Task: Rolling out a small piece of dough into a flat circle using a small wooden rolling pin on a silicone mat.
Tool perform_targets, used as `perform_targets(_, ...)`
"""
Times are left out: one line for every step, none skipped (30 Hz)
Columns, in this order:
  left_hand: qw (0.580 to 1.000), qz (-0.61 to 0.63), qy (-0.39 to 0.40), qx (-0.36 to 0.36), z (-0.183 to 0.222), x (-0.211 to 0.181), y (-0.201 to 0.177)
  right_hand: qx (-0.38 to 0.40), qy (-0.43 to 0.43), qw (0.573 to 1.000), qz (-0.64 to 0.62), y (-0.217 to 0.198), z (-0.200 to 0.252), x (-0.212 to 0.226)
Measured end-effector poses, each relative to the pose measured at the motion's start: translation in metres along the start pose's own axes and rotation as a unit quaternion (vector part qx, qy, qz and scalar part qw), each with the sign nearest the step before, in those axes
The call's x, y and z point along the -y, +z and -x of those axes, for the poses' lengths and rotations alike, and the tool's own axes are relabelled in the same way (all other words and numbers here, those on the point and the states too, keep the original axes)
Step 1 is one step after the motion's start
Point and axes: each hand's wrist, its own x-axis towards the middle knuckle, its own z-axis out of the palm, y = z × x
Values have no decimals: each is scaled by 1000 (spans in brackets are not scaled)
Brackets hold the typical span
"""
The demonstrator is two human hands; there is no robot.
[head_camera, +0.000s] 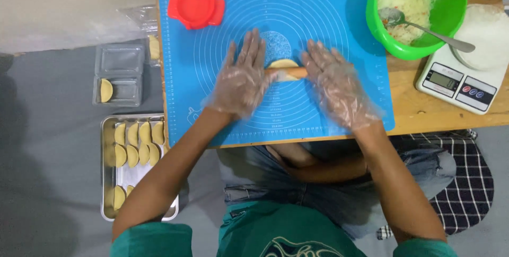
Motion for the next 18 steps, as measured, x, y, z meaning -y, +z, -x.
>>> perform_targets(996,-9,18,-87,-9,6,16,-27,-24,999,6,11,-3,-8)
perform_targets(983,-19,34,-177,-19,13,31,-56,-49,997,14,20,-9,-18)
perform_targets(983,-20,33,-179,-25,16,29,-57,-50,997,15,21,-13,-21)
perform_targets(983,-5,37,-180,-30,18,28,-53,-55,997,1,22,-16,-24)
perform_targets(983,10,41,-180,-37,20,26,-49,-60,997,-14,23,-18,-27)
perform_targets(983,11,42,-180,-40,20,16,-47,-59,997,-14,18,-22,-26)
perform_targets(993,13,17,-114,-44,20,6,-28,-50,998,7,12,-26,-25)
perform_targets(999,13,-8,-48,-48,20,-4,-8,-41,999,28,7,-30,-25)
perform_targets(999,13,-8,-48,-53,22,-1,-7,-40,999,28,9,-32,-29)
perform_targets(997,-6,-13,-70,-59,24,2,-81,-71,992,70,10,-34,-32)
perform_targets(995,-25,-18,-92,-64,26,5,-154,-100,977,111,12,-36,-36)
perform_targets(995,-25,-18,-93,-68,29,5,-155,-101,976,111,15,-42,-40)
perform_targets(994,-19,-14,-106,-72,32,4,-103,-73,990,66,17,-48,-45)
perform_targets(993,-13,-9,-120,-76,34,3,-51,-44,998,20,20,-53,-49)
perform_targets(993,-13,-9,-121,-79,35,-3,-51,-44,997,21,17,-59,-49)
perform_targets(995,-22,-18,-93,-82,35,-8,-16,-13,1000,-13,15,-65,-49)
perform_targets(997,-31,-28,-66,-85,36,-14,20,18,999,-47,12,-70,-49)
perform_targets(997,-32,-28,-67,-84,35,-13,18,19,999,-46,17,-71,-52)
